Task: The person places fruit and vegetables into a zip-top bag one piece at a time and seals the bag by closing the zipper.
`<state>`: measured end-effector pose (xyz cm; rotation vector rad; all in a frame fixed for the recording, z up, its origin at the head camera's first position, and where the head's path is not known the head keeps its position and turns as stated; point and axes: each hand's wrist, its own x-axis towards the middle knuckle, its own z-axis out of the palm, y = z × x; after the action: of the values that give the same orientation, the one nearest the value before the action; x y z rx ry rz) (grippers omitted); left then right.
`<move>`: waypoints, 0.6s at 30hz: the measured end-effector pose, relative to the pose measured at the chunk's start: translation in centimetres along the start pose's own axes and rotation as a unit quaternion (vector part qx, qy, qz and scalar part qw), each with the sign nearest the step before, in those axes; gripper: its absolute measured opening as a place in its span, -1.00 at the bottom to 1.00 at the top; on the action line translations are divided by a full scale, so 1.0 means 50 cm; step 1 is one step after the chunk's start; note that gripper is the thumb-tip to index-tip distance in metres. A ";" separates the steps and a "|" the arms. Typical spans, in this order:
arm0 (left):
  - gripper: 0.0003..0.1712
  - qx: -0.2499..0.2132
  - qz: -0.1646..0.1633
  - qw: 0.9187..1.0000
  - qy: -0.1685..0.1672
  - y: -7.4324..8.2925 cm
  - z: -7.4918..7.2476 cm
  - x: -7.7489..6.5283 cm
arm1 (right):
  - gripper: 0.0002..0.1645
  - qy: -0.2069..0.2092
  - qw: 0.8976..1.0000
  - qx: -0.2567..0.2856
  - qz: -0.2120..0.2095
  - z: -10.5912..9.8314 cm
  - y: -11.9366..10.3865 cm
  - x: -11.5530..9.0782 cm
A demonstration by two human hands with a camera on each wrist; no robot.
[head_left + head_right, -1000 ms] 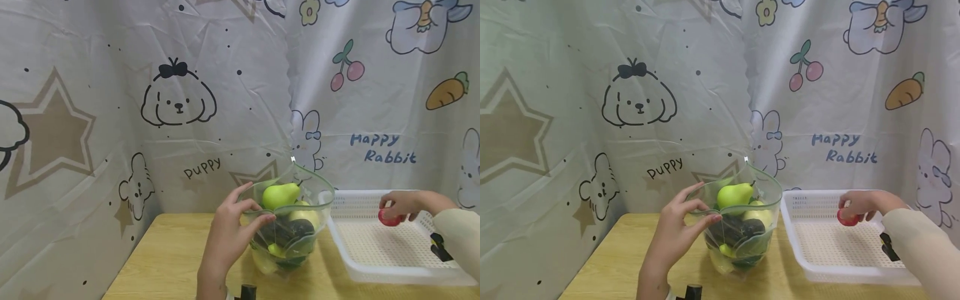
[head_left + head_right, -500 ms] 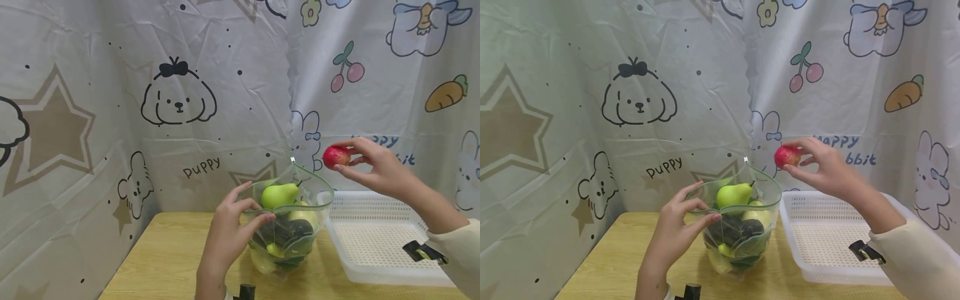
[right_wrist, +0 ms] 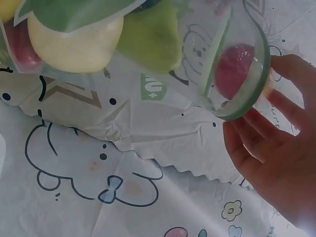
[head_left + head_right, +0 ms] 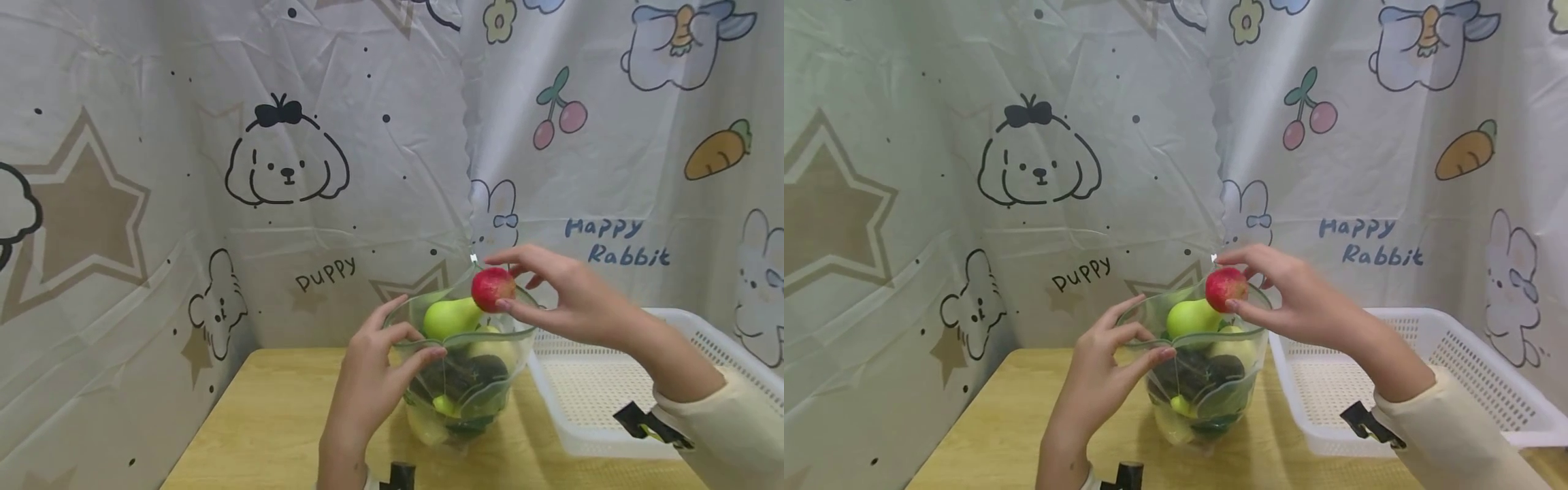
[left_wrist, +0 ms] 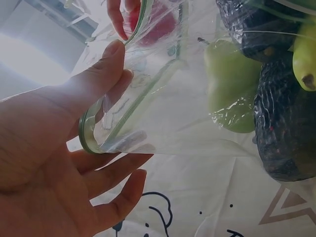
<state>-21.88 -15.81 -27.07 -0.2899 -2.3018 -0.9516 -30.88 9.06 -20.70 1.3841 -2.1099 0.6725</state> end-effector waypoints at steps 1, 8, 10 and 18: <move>-0.75 0.001 0.000 1.000 -0.001 0.000 0.001 0.000 | -0.43 -0.002 1.000 0.003 0.002 0.002 0.001 -0.001; -0.74 0.002 -0.005 1.000 0.007 0.000 0.003 0.002 | -0.57 0.028 0.999 -0.013 0.008 0.008 -0.003 -0.008; -0.73 0.001 -0.005 1.000 0.010 0.001 0.004 0.003 | -0.64 0.055 0.998 -0.034 0.027 0.007 -0.016 -0.014; -0.70 -0.033 -0.003 0.999 0.023 0.000 0.012 0.004 | -0.71 0.132 0.983 -0.041 0.119 0.025 -0.133 -0.063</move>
<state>-22.30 -15.37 -27.28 -0.2847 -2.2342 -1.0279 -23.86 7.99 -22.89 0.9501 -2.0778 0.8055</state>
